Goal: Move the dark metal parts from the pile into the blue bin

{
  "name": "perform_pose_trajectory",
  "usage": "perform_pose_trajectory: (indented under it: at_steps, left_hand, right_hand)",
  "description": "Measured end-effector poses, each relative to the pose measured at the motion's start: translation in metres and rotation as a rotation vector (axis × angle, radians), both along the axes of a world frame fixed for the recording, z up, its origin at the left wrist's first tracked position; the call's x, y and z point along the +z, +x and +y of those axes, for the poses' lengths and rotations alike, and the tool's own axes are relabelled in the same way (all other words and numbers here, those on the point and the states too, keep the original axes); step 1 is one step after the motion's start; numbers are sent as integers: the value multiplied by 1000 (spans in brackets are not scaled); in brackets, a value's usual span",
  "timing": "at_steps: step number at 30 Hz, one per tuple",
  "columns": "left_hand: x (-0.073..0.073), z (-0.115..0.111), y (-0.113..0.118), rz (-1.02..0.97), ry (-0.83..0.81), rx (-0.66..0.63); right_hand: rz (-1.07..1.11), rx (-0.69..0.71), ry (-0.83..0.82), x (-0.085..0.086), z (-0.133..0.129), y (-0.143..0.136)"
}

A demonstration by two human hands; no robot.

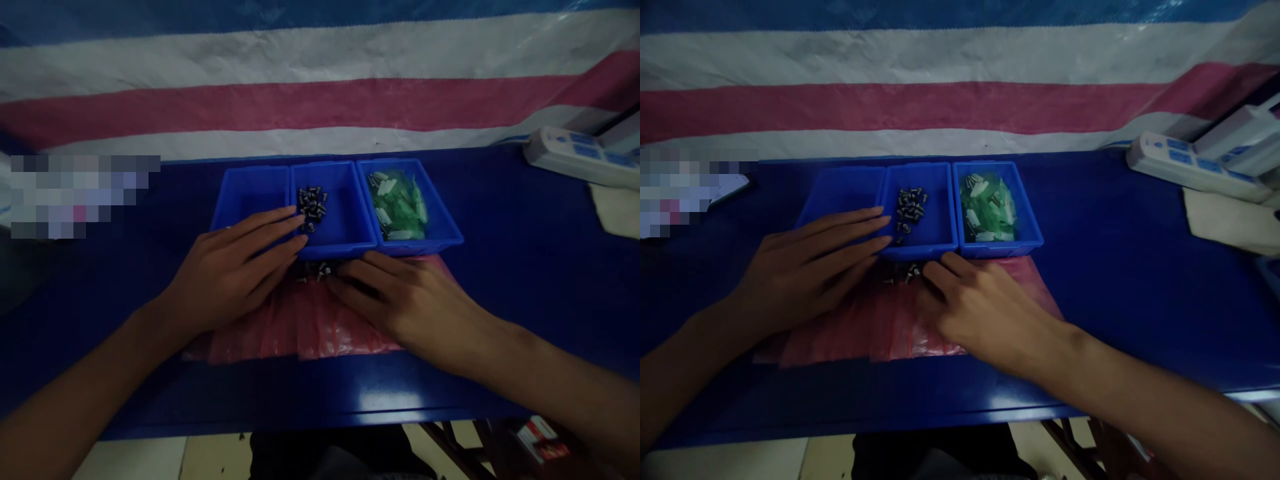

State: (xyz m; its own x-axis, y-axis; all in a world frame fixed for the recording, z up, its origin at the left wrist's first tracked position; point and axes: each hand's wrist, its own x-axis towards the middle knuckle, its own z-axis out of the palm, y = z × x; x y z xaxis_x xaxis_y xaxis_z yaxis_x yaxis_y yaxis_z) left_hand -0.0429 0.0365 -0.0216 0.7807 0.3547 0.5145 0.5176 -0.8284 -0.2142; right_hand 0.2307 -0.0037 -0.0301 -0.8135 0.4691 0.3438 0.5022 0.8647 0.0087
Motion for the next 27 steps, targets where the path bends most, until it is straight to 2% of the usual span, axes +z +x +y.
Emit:
perform_pose_trajectory:
  at_steps: [4, 10, 19, 27]
  left_hand:
    - [0, 0, 1, -9, -13, -3]
    - [-2, 1, -1, -20, -28, -14]
    - [-2, 2, 0, -19, -32, -21]
    - [-3, 2, -1, -27, -64, -13]
  right_hand:
    - [-14, 6, -28, -3, 0, -2]
    - [5, 31, 20, -5, 1, -6]
    - [0, 8, -34, -3, 3, -7]
    - [3, 10, -3, -3, 3, -7]
